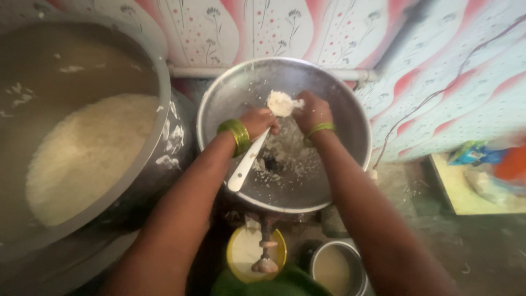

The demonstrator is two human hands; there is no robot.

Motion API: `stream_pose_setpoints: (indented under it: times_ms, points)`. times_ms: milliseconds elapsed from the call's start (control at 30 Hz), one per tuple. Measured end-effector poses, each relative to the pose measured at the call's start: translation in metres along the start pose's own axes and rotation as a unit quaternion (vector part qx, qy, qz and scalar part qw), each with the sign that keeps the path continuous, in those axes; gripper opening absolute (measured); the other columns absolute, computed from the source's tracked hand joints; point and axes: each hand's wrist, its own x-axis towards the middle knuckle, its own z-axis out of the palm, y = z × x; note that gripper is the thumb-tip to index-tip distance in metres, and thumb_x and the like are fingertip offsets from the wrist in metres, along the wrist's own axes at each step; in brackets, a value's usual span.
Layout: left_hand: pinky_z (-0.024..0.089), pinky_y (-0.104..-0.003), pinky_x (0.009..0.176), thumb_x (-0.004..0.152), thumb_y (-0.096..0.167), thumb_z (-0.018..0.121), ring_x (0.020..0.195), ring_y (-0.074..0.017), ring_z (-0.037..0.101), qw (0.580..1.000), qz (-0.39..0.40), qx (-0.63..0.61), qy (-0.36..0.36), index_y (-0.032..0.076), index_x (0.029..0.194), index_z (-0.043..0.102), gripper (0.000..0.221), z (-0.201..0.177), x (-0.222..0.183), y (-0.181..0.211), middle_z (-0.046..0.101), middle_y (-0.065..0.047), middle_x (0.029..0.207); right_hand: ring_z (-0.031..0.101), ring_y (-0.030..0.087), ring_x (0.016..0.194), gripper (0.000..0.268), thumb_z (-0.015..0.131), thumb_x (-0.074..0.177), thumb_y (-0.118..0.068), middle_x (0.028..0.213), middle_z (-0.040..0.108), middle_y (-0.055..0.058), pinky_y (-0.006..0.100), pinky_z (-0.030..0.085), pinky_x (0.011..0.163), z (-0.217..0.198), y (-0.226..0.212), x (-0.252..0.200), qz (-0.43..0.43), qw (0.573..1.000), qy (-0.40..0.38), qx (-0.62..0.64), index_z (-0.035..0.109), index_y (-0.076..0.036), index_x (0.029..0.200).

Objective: The person scoops soaked rice from a large metal bowl into a grinding machine hopper using a ladle and hands. The machine grinds the rice into a paste that flows into a yellow bucket below. The person repeatedly refills the hopper and occasionally uses a stick to push remaining rice into the grinder.

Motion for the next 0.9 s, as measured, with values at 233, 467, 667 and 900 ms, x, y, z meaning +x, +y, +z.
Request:
stream_pose_setpoints:
  times_ms: [233,467,667,900]
  points:
    - [0.055,-0.032,0.069,0.092,0.029,0.053,0.069,-0.0138,0.069,0.999,-0.007,-0.047,-0.006,0.008,0.088,0.071,0.028,0.001,0.001,0.003,0.077,-0.007,0.084,0.069,0.040,0.097,0.030,0.071,0.076,-0.012,0.103,0.073,0.018,0.047,0.055,0.089,-0.001,0.009,0.002,-0.037,0.999,0.014,0.002,0.073,-0.012,0.106]
    - [0.055,-0.033,0.069,0.089,0.028,0.055,0.069,-0.0162,0.069,1.000,0.001,-0.025,0.007,0.006,0.086,0.073,0.029,-0.002,-0.003,0.004,0.077,-0.007,0.082,0.069,0.040,0.097,0.024,0.072,0.076,-0.011,0.101,0.073,0.018,0.047,0.054,0.089,0.004,0.010,0.005,-0.095,0.994,0.041,-0.020,0.072,-0.009,0.101]
    - [0.054,-0.033,0.071,0.089,0.030,0.053,0.070,-0.0163,0.069,0.999,0.034,-0.017,0.012,0.005,0.086,0.074,0.032,-0.004,-0.003,0.003,0.077,-0.005,0.081,0.068,0.040,0.096,0.026,0.070,0.079,-0.013,0.102,0.073,0.018,0.049,0.053,0.087,0.000,0.001,0.000,-0.040,0.999,-0.001,-0.013,0.072,-0.011,0.105]
    - [0.053,-0.034,0.067,0.088,0.029,0.055,0.067,-0.0175,0.067,0.999,0.018,-0.040,0.012,0.006,0.086,0.074,0.030,-0.004,-0.006,0.004,0.077,-0.007,0.080,0.068,0.040,0.098,0.024,0.067,0.077,-0.010,0.103,0.073,0.017,0.048,0.054,0.088,-0.004,-0.006,-0.001,-0.054,0.998,0.005,-0.030,0.074,-0.012,0.101]
